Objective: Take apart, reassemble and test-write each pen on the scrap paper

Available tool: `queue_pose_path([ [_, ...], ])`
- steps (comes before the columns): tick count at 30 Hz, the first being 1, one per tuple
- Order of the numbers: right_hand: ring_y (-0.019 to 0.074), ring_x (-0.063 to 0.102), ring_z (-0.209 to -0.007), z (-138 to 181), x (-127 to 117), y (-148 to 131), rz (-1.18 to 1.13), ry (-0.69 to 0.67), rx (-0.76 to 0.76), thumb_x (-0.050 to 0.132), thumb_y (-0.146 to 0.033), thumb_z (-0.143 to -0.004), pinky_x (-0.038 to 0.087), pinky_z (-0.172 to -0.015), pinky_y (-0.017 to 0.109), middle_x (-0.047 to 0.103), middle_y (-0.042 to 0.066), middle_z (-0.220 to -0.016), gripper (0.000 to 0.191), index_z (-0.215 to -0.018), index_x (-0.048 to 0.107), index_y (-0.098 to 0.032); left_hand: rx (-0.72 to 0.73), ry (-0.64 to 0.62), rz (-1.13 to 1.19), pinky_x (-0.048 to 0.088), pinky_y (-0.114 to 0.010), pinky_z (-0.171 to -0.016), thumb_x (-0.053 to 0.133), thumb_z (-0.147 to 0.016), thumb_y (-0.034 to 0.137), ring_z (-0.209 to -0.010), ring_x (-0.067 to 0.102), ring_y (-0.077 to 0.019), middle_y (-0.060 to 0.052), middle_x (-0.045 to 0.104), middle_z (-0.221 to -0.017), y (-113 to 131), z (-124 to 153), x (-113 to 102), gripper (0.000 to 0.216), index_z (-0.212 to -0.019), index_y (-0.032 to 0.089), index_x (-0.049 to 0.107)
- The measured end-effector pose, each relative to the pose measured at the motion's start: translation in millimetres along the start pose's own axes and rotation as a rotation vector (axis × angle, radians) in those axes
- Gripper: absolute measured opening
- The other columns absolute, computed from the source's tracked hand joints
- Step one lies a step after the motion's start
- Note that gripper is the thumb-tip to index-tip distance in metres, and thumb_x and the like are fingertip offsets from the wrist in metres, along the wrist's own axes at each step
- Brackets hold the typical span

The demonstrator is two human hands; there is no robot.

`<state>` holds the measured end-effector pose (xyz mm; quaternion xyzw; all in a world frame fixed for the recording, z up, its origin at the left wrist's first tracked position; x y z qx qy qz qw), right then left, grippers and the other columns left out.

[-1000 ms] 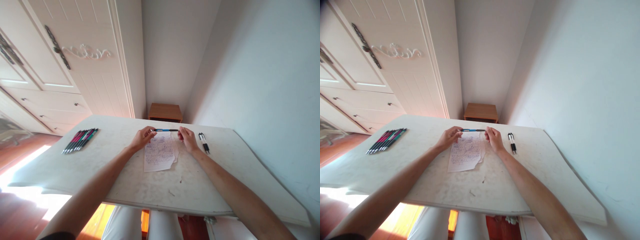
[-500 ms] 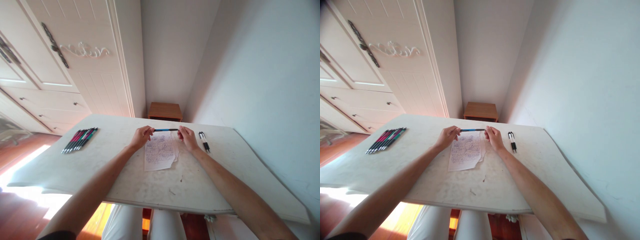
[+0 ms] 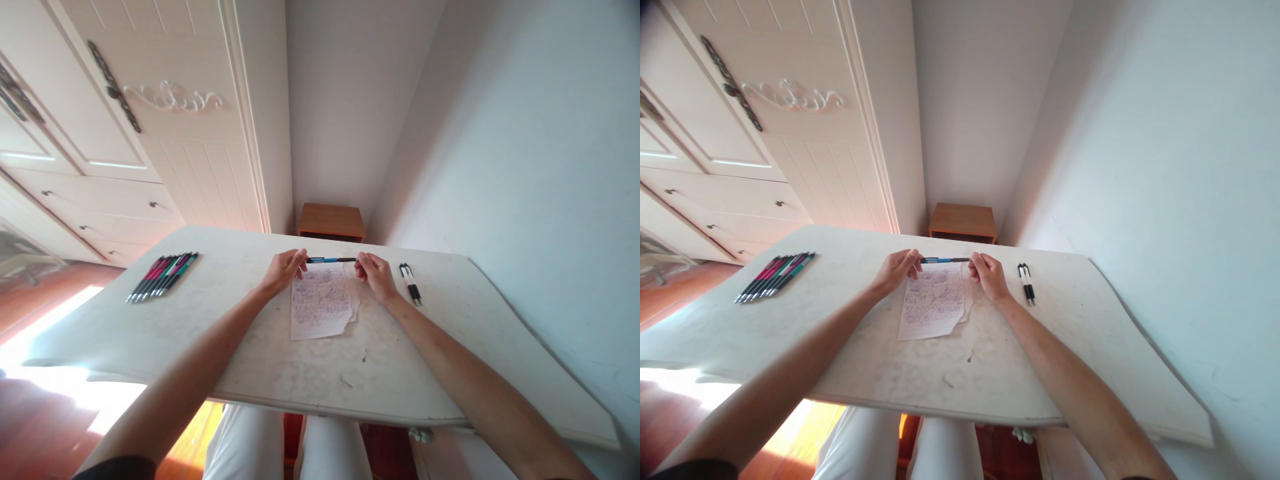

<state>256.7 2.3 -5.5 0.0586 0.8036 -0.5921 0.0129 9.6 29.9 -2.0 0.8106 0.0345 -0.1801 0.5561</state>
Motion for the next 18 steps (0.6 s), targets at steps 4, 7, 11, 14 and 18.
queue_pose_path([
  [4,0.0096,0.045,-0.048,-1.2,-0.6,2.0,-0.013,0.038,0.019,0.058,-0.058,-0.085,0.037,-0.046,0.023,0.054,-0.001,-0.055,0.044,-0.066,0.059,-0.018,0.019,0.044,-0.022,0.048,-0.021,-0.048,0.067,-0.077,0.055,-0.053,0.064,-0.0119,-0.004,0.068,-0.084,2.4,0.8,-0.7,0.049,-0.106,0.016,0.062],
  [7,0.0095,0.046,-0.048,-0.9,-0.5,2.0,-0.025,0.045,0.021,0.058,-0.057,-0.085,0.036,-0.046,0.023,0.054,-0.001,-0.056,0.044,-0.066,0.059,-0.018,0.051,0.074,-0.040,0.049,-0.022,-0.051,0.072,-0.074,0.047,-0.054,0.064,-0.0121,-0.003,0.069,-0.081,2.2,0.6,-0.4,0.041,-0.101,0.016,0.065],
  [11,0.0098,0.046,-0.049,0.1,-0.2,0.7,-0.038,0.034,0.020,0.058,-0.057,-0.085,0.037,-0.046,0.023,0.054,-0.001,-0.057,0.043,-0.067,0.060,-0.018,0.084,0.065,-0.096,0.048,-0.022,-0.055,0.064,-0.082,0.042,-0.054,0.062,-0.0118,-0.001,0.067,-0.067,2.2,0.8,-1.6,0.026,-0.083,0.016,0.068],
  [14,0.0097,0.046,-0.050,0.2,0.1,-0.5,-0.039,0.030,0.019,0.058,-0.057,-0.085,0.037,-0.046,0.023,0.054,-0.001,-0.057,0.043,-0.067,0.060,-0.017,0.096,0.034,-0.146,0.046,-0.022,-0.056,0.052,-0.090,0.045,-0.054,0.060,-0.0116,0.000,0.065,-0.062,3.5,2.0,-2.9,0.036,-0.073,0.016,0.064],
  [18,0.0095,0.046,-0.049,0.8,1.0,-2.8,-0.029,0.025,0.014,0.058,-0.057,-0.085,0.037,-0.046,0.023,0.054,-0.001,-0.056,0.044,-0.067,0.060,-0.017,0.114,0.045,-0.199,0.044,-0.022,-0.057,0.042,-0.095,0.049,-0.053,0.058,-0.0113,0.001,0.061,-0.057,5.2,4.2,-3.2,0.044,-0.070,0.017,0.059],
])
Point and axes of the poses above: each hand's wrist, its own z-axis away from the middle knuckle, its own x-axis out of the palm, y = z × x, the point moved 1 cm from there along -z, towards the middle knuckle
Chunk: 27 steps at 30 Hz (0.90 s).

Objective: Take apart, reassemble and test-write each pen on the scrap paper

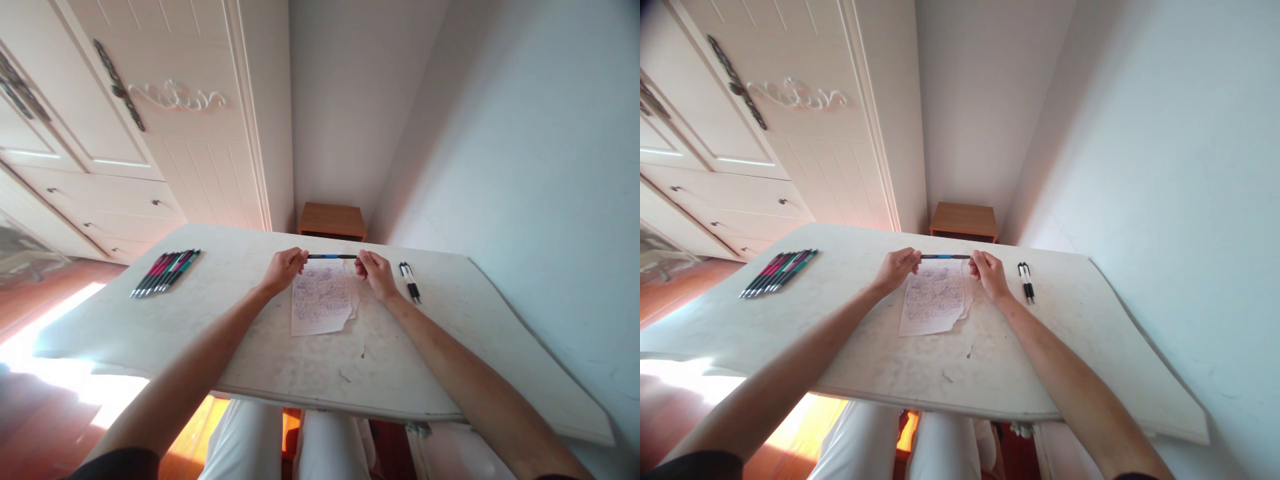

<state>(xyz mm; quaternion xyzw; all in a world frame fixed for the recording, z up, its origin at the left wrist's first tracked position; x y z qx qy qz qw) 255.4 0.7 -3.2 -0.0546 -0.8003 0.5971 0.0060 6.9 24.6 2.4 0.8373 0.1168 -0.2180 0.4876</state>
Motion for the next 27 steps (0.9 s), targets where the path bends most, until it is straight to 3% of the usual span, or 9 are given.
queue_pose_path([
  [6,0.0091,0.045,-0.047,0.7,0.3,-2.2,-0.003,-0.001,-0.004,0.058,-0.057,-0.085,0.036,-0.046,0.023,0.054,-0.001,-0.056,0.044,-0.066,0.060,-0.017,-0.024,0.012,0.070,0.045,-0.022,-0.055,0.042,-0.094,0.054,-0.053,0.059,-0.0116,-0.001,0.062,-0.059,1.8,2.3,0.7,0.048,-0.071,0.016,0.060],
  [11,0.0091,0.045,-0.046,-1.3,-2.6,-0.6,-0.008,0.052,-0.002,0.058,-0.058,-0.085,0.036,-0.044,0.023,0.054,-0.001,-0.055,0.044,-0.066,0.059,-0.018,-0.023,0.077,0.126,0.049,-0.022,-0.053,0.066,-0.080,0.050,-0.055,0.064,-0.0115,-0.003,0.070,-0.083,2.9,2.1,1.1,0.043,-0.107,0.016,0.062],
  [13,0.0090,0.045,-0.046,-1.6,-3.2,-0.1,-0.010,0.059,0.000,0.058,-0.058,-0.084,0.035,-0.044,0.023,0.054,-0.001,-0.054,0.045,-0.065,0.059,-0.018,-0.004,0.099,0.116,0.050,-0.022,-0.053,0.071,-0.077,0.045,-0.054,0.064,-0.0111,-0.003,0.071,-0.085,1.7,1.3,1.9,0.044,-0.111,0.017,0.062],
  [19,0.0084,0.044,-0.045,-1.4,-2.5,1.2,-0.022,0.042,0.011,0.059,-0.056,-0.085,0.035,-0.044,0.022,0.053,-0.002,-0.053,0.043,-0.066,0.059,-0.018,0.038,0.098,0.019,0.049,-0.022,-0.054,0.062,-0.084,0.038,-0.051,0.063,-0.0108,-0.002,0.071,-0.076,-0.3,-0.8,0.0,0.021,-0.082,0.018,0.068],
  [27,0.0090,0.044,-0.046,-2.3,-2.3,3.4,-0.026,0.035,0.026,0.059,-0.057,-0.084,0.034,-0.043,0.022,0.053,-0.002,-0.054,0.044,-0.065,0.058,-0.018,0.013,0.083,-0.027,0.046,-0.024,-0.057,0.049,-0.091,0.043,-0.052,0.060,-0.0128,0.000,0.062,-0.055,4.3,-1.1,-7.2,0.035,-0.070,0.017,0.061],
])
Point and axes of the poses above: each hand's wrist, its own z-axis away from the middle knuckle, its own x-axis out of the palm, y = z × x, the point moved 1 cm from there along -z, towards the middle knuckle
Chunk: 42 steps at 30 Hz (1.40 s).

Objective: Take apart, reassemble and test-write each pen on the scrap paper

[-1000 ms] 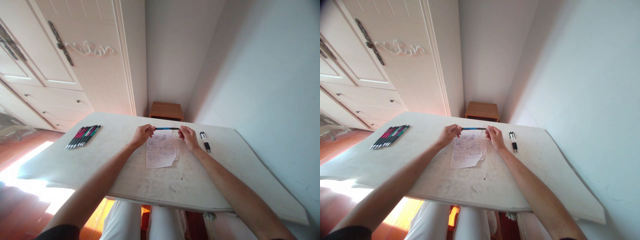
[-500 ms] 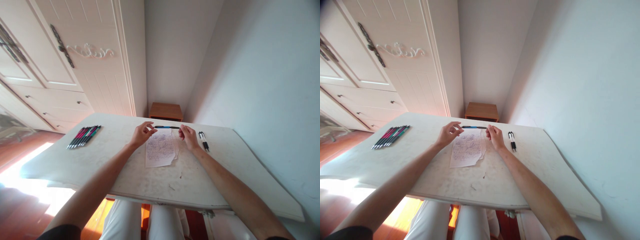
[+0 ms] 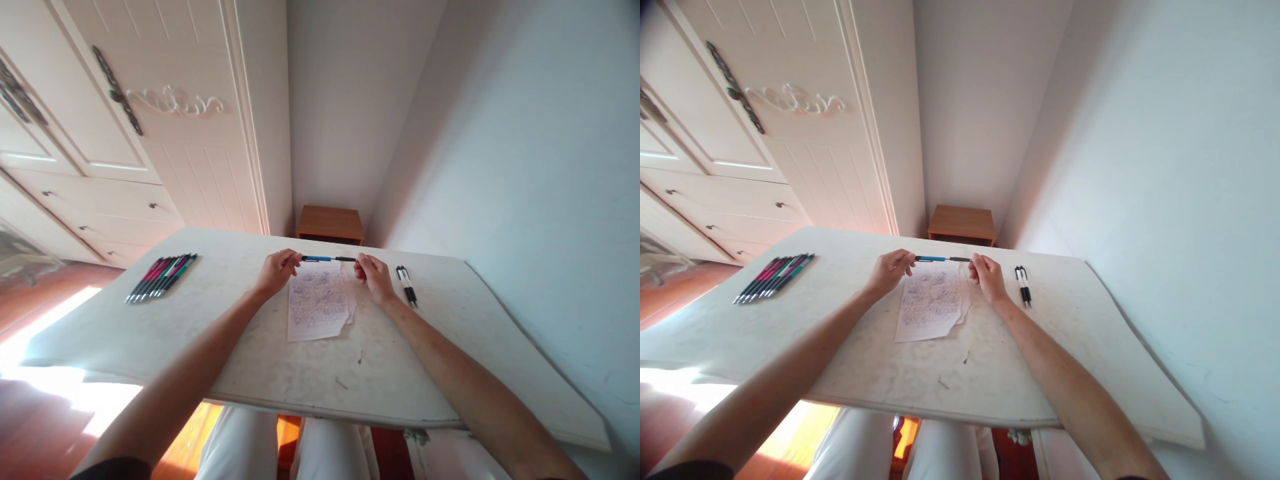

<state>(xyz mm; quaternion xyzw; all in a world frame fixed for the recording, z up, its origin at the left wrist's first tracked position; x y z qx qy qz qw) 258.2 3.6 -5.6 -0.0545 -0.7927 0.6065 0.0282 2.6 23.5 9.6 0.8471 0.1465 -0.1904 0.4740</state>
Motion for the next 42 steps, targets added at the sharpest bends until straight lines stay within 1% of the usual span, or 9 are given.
queue_pose_path([
  [2,0.0092,0.044,-0.047,0,-1,0,0.003,0.001,0.005,0.059,-0.057,-0.084,0.034,-0.043,0.022,0.053,-0.001,-0.055,0.043,-0.065,0.059,-0.018,-0.021,-0.006,0.024,0.046,-0.023,-0.056,0.050,-0.090,0.042,-0.052,0.060,-0.0128,0.000,0.062,-0.057,-4,-2,0,0.033,-0.072,0.017,0.062],
  [7,0.0094,0.045,-0.048,-1,-3,-1,0.028,0.004,0.004,0.059,-0.057,-0.083,0.035,-0.043,0.023,0.053,-0.001,-0.056,0.044,-0.064,0.058,-0.018,-0.056,0.000,0.086,0.046,-0.023,-0.053,0.052,-0.087,0.040,-0.055,0.063,-0.0128,-0.002,0.066,-0.069,-14,-6,-3,0.026,-0.079,0.017,0.062],
  [12,0.0103,0.046,-0.047,-2,-4,0,0.081,-0.002,0.023,0.058,-0.060,-0.082,0.036,-0.043,0.023,0.053,0.000,-0.055,0.046,-0.063,0.057,-0.018,-0.056,0.024,0.075,0.047,-0.023,-0.054,0.055,-0.084,0.038,-0.056,0.064,-0.0133,-0.002,0.067,-0.072,-20,-10,-12,0.024,-0.082,0.017,0.065],
  [17,0.0097,0.045,-0.045,-3,-6,2,0.150,-0.037,0.011,0.056,-0.060,-0.084,0.034,-0.042,0.023,0.053,-0.001,-0.053,0.047,-0.063,0.057,-0.018,-0.049,-0.019,0.020,0.049,-0.025,-0.057,0.056,-0.082,0.034,-0.056,0.064,-0.0142,-0.002,0.069,-0.071,-21,-12,-21,0.021,-0.086,0.018,0.069],
  [21,0.0099,0.045,-0.044,-4,-9,3,0.211,-0.029,-0.003,0.054,-0.060,-0.084,0.034,-0.042,0.023,0.053,-0.001,-0.052,0.048,-0.063,0.056,-0.018,-0.044,-0.034,-0.010,0.051,-0.026,-0.061,0.055,-0.082,0.032,-0.058,0.065,-0.0150,-0.002,0.069,-0.069,-25,-14,-27,0.021,-0.087,0.018,0.070],
  [24,0.0103,0.045,-0.044,-5,-11,4,0.242,-0.020,-0.004,0.053,-0.060,-0.084,0.035,-0.041,0.023,0.053,-0.001,-0.051,0.048,-0.062,0.056,-0.018,-0.039,-0.053,-0.026,0.051,-0.026,-0.061,0.053,-0.082,0.031,-0.059,0.066,-0.0151,-0.003,0.070,-0.073,-28,-15,-30,0.022,-0.089,0.018,0.070],
  [34,0.0107,0.044,-0.041,0,-8,1,0.363,-0.064,-0.031,0.050,-0.052,-0.088,0.034,-0.043,0.024,0.051,-0.002,-0.049,0.044,-0.059,0.054,-0.020,-0.005,-0.043,-0.048,0.053,-0.027,-0.065,0.050,-0.084,0.030,-0.062,0.066,-0.0148,-0.005,0.072,-0.081,-22,-14,-34,0.024,-0.092,0.017,0.070],
  [42,0.0115,0.045,-0.042,1,-7,0,0.432,-0.089,-0.055,0.049,-0.051,-0.089,0.034,-0.045,0.025,0.052,-0.002,-0.048,0.044,-0.058,0.054,-0.020,0.010,-0.003,-0.043,0.054,-0.027,-0.067,0.051,-0.086,0.031,-0.064,0.067,-0.0151,-0.004,0.072,-0.077,-26,-16,-39,0.025,-0.095,0.018,0.071],
])
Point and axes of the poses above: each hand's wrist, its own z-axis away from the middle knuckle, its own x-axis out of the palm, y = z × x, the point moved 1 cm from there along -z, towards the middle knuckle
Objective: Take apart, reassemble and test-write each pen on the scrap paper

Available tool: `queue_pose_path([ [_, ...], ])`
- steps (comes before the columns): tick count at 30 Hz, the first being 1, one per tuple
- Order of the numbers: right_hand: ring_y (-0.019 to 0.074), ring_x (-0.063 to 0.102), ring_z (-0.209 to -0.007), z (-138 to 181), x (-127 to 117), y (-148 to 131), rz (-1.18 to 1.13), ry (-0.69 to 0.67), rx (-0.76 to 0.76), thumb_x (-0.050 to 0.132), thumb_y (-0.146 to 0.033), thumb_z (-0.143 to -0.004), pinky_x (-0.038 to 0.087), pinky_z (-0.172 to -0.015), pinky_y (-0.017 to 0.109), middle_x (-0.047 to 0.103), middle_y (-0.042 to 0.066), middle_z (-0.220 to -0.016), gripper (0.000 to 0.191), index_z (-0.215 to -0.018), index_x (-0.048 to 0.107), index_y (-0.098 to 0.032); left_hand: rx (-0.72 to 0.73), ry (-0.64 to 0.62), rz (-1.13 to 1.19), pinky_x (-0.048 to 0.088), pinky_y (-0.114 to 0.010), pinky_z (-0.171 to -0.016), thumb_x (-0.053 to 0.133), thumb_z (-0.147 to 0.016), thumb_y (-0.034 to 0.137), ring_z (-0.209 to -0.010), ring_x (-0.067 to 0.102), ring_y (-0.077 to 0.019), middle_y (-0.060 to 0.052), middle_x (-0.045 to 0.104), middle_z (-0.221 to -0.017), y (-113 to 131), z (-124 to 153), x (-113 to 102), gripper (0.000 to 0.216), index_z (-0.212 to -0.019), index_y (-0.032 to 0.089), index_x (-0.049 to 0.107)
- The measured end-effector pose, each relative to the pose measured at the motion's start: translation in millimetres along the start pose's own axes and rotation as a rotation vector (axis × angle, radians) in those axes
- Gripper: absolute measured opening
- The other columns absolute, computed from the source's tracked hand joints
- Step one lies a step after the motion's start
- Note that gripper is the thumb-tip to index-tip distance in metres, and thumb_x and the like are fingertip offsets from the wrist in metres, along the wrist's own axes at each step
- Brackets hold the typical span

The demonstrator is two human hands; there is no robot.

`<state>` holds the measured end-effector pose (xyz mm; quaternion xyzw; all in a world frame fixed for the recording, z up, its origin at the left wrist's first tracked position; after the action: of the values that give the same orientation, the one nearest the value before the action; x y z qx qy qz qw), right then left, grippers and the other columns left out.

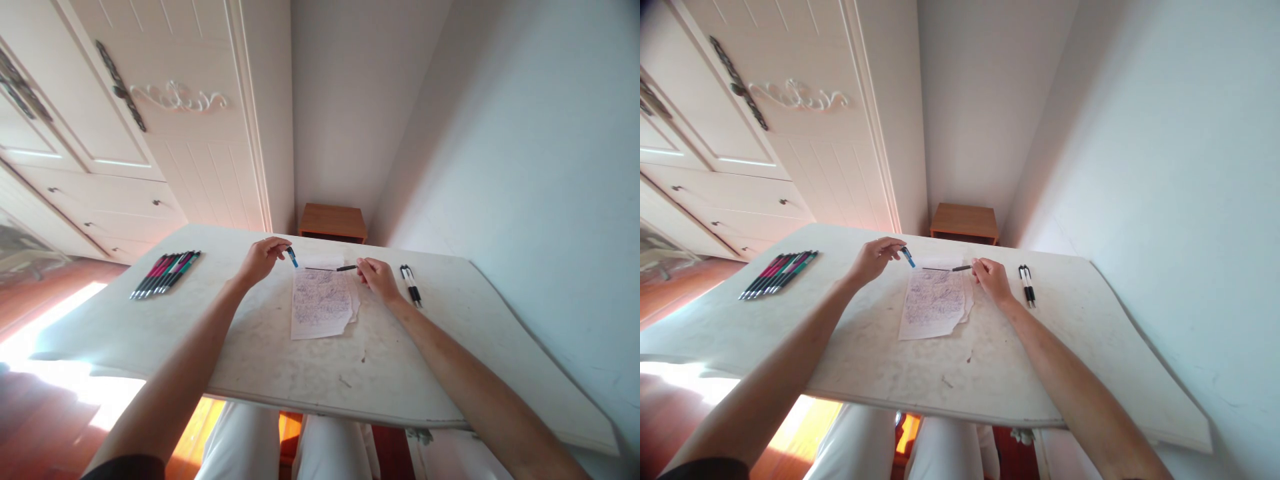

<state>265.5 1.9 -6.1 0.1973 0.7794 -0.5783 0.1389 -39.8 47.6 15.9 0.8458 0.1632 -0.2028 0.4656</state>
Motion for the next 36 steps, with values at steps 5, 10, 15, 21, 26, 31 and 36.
queue_pose_path([
  [5,0.0122,0.046,-0.044,-1,0,1,0.019,0.012,-0.001,0.049,-0.048,-0.089,0.035,-0.046,0.025,0.052,-0.001,-0.048,0.043,-0.057,0.054,-0.020,-0.016,0.028,0.009,0.054,-0.028,-0.066,0.054,-0.085,0.034,-0.063,0.066,-0.0153,-0.005,0.072,-0.079,1,0,-3,0.026,-0.094,0.017,0.071],
  [10,0.0129,0.047,-0.045,-1,0,1,0.022,0.015,-0.005,0.049,-0.048,-0.088,0.036,-0.047,0.025,0.053,-0.001,-0.047,0.043,-0.056,0.055,-0.020,-0.080,0.071,0.058,0.053,-0.025,-0.061,0.061,-0.081,0.041,-0.061,0.066,-0.0151,-0.005,0.072,-0.079,1,-2,-8,0.027,-0.087,0.016,0.071],
  [15,0.0127,0.047,-0.045,0,-1,0,0.019,0.017,-0.008,0.049,-0.047,-0.089,0.036,-0.047,0.025,0.052,-0.001,-0.047,0.043,-0.056,0.054,-0.020,-0.127,0.079,0.092,0.052,-0.024,-0.057,0.064,-0.078,0.042,-0.060,0.067,-0.0150,-0.006,0.072,-0.078,1,-3,-17,0.029,-0.083,0.015,0.071],
  [21,0.0130,0.048,-0.046,-1,0,1,0.047,0.033,-0.021,0.048,-0.045,-0.090,0.036,-0.049,0.025,0.053,-0.001,-0.050,0.041,-0.057,0.055,-0.020,-0.214,0.068,0.105,0.051,-0.025,-0.053,0.067,-0.073,0.036,-0.058,0.068,-0.0168,-0.007,0.073,-0.074,-4,-3,-24,0.024,-0.082,0.014,0.071],
  [26,0.0137,0.049,-0.048,0,1,2,0.058,0.035,-0.033,0.048,-0.046,-0.090,0.036,-0.049,0.025,0.054,-0.001,-0.050,0.041,-0.059,0.055,-0.020,-0.297,0.019,0.046,0.046,-0.024,-0.047,0.067,-0.072,0.031,-0.057,0.068,-0.0190,-0.005,0.071,-0.063,-14,-2,-31,0.020,-0.084,0.015,0.072],
  [31,0.0136,0.049,-0.047,0,1,4,0.062,0.025,-0.038,0.048,-0.048,-0.090,0.037,-0.049,0.025,0.054,-0.001,-0.050,0.042,-0.060,0.056,-0.020,-0.292,-0.075,-0.019,0.042,-0.023,-0.044,0.064,-0.069,0.028,-0.055,0.066,-0.0194,-0.004,0.069,-0.058,-30,-1,-34,0.016,-0.078,0.018,0.073],
  [36,0.0135,0.050,-0.048,-1,2,6,0.062,0.018,-0.046,0.049,-0.050,-0.090,0.038,-0.050,0.025,0.054,-0.001,-0.050,0.043,-0.060,0.056,-0.019,-0.209,-0.086,-0.355,0.049,-0.027,-0.062,0.058,-0.069,0.020,-0.067,0.066,-0.0197,-0.004,0.072,-0.068,-37,0,-34,0.017,-0.073,0.020,0.074],
])
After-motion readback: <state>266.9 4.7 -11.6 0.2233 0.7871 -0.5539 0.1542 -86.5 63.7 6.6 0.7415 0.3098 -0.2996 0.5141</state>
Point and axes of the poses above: each hand's wrist, its own z-axis away from the middle knuckle, its own x-axis out of the palm, y = z × x, the point moved 1 cm from there along -z, towards the middle knuckle
